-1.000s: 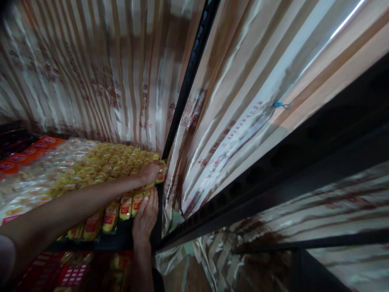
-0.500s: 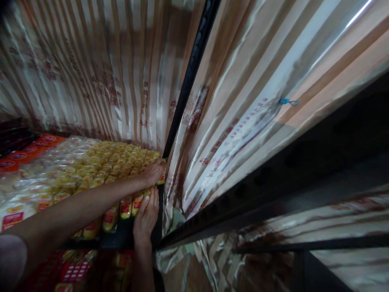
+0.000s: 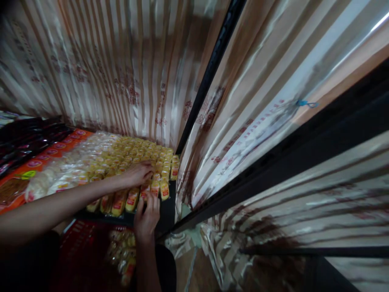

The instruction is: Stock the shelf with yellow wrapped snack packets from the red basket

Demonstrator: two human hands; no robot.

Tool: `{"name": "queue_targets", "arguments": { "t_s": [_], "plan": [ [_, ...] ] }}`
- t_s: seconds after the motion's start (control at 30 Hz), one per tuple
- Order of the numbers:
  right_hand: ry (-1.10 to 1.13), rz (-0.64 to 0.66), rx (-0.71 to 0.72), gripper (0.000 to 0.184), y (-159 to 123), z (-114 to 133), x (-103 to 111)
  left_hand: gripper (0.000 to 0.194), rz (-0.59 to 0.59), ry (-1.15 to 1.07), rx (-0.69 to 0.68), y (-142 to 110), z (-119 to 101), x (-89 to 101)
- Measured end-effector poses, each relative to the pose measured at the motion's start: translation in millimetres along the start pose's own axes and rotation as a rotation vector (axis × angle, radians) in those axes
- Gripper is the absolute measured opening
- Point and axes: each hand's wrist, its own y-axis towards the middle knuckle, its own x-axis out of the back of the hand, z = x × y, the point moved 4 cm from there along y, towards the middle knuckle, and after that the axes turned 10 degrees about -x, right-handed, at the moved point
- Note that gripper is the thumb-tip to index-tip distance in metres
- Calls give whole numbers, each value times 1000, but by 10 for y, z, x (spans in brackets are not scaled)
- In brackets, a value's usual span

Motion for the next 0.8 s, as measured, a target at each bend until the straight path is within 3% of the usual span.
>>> {"name": "queue_targets", "arguments": {
  "t_s": [0.1, 0.23, 0.47, 0.6, 0.8],
  "plan": [
    [-29, 137, -9, 25, -230, 109, -173, 21, 60, 101, -78, -328, 80, 147],
    [-121, 179, -5, 23, -439, 158, -338, 16, 110, 140, -52, -714, 138, 276],
    [-150, 163, 42, 31, -564, 316, -443, 18, -25, 85, 35, -1325, 172, 207],
    [-133, 210, 73, 36, -584, 442, -547, 21, -65, 5, 20, -1488, 206, 201],
    [-154, 202, 63, 36, -584, 525, -659, 19, -15, 36, -18, -1538, 297, 172]
  ]
}}
